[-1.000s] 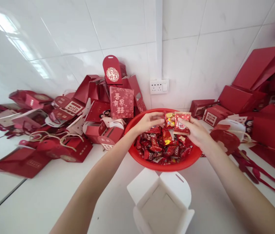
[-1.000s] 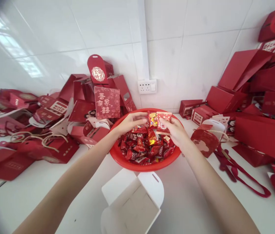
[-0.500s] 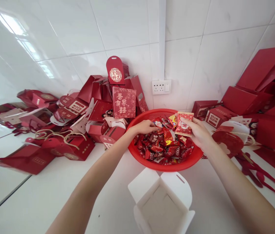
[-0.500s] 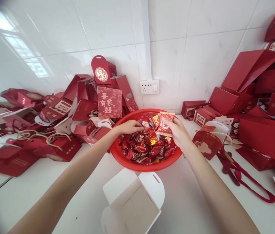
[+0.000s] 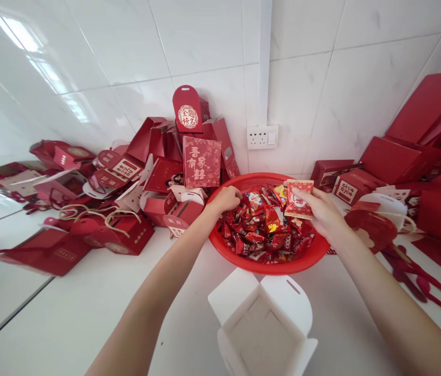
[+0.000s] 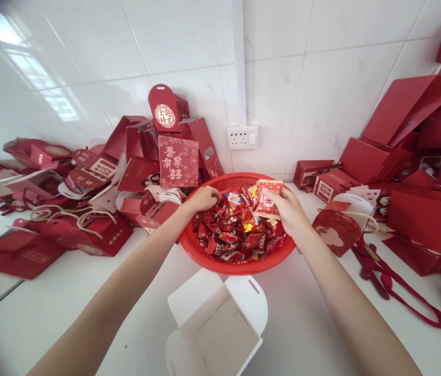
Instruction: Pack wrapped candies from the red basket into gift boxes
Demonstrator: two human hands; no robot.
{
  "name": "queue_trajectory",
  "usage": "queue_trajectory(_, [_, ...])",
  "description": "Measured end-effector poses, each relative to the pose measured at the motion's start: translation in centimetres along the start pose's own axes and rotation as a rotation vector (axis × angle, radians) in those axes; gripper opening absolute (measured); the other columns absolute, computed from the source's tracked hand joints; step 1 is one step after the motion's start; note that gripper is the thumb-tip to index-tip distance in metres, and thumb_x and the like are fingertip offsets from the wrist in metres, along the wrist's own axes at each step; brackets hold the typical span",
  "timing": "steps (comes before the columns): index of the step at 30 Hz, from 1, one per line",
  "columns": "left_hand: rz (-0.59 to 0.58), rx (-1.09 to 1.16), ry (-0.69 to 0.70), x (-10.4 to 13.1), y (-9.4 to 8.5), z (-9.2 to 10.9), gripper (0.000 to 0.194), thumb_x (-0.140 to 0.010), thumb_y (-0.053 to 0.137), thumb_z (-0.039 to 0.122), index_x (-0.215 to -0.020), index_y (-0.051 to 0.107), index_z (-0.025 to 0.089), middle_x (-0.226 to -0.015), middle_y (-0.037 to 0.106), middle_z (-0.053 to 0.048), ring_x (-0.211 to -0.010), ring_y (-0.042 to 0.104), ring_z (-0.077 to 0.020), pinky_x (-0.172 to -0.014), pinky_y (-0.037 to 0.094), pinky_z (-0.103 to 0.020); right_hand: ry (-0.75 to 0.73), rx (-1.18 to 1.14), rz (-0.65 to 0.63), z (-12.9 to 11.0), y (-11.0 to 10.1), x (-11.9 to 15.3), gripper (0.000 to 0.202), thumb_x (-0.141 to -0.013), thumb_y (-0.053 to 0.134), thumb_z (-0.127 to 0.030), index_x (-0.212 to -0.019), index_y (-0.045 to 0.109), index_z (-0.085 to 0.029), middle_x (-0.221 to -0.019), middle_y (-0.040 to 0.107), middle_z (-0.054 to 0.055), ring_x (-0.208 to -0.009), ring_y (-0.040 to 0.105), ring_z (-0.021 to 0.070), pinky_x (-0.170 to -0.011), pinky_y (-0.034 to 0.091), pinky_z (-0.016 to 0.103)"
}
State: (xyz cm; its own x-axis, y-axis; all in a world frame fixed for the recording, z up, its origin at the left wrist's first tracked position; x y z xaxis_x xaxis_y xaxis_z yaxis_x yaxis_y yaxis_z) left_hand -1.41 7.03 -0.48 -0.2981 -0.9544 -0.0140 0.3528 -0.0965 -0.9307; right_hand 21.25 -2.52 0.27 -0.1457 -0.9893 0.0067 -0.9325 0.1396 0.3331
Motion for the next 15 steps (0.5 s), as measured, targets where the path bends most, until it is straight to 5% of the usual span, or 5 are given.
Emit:
queue_trajectory(3, [-0.079, -0.057, 0.029, 0.54, 0.43, 0.67, 0.023, -0.07, 0.069, 0.016, -0.09, 0.08, 0.018, -0.093, 0.08, -0.005, -0.087, 0.073, -0.0208, -0.077, 0.053, -0.021, -0.017, 0.011, -0.036, -0.1, 0.28, 0.04, 0.039, -0.049, 0.095, -0.036, -0.078, 0.073, -0.022, -0.084, 0.08, 0.003, -0.091, 0.077, 0.0292, -0.078, 0.063, 0.038])
queue_trajectory(6, [-0.106, -0.091, 0.06, 0.87, 0.59, 1.08, 0.035, -0.06, 0.081, 0.023, -0.095, 0.08, 0.02, -0.1, 0.079, -0.005, -0.09, 0.072, -0.0227, -0.076, 0.052, -0.022, -0.023, 0.022, -0.04, -0.15, 0.34, 0.07, 0.038, -0.05, 0.095, -0.036, -0.077, 0.073, -0.022, -0.083, 0.08, 0.003, -0.093, 0.076, 0.0301, -0.081, 0.063, 0.04])
queue_trajectory(15, [-0.063, 0.026, 0.049, 0.78, 0.43, 0.28, 0.009, -0.062, 0.073, 0.012, -0.068, 0.077, 0.018, -0.074, 0.076, -0.004, -0.073, 0.069, -0.02, -0.071, 0.05, -0.024, -0.022, 0.032, -0.056, -0.17, 0.51, 0.34, 0.036, -0.052, 0.094, -0.033, -0.079, 0.074, -0.022, -0.085, 0.081, 0.005, -0.101, 0.075, 0.0324, -0.085, 0.062, 0.041])
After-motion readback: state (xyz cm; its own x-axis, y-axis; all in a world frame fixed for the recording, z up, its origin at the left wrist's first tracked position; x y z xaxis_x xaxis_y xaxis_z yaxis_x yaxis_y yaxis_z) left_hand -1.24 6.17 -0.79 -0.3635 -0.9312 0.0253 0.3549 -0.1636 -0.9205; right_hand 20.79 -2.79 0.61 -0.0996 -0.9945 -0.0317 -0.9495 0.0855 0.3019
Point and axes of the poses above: each hand's wrist, its own x-axis away from the middle knuckle, its own y-axis out of the palm, z = x × y, the point moved 6 cm from there along -x, towards the middle knuckle
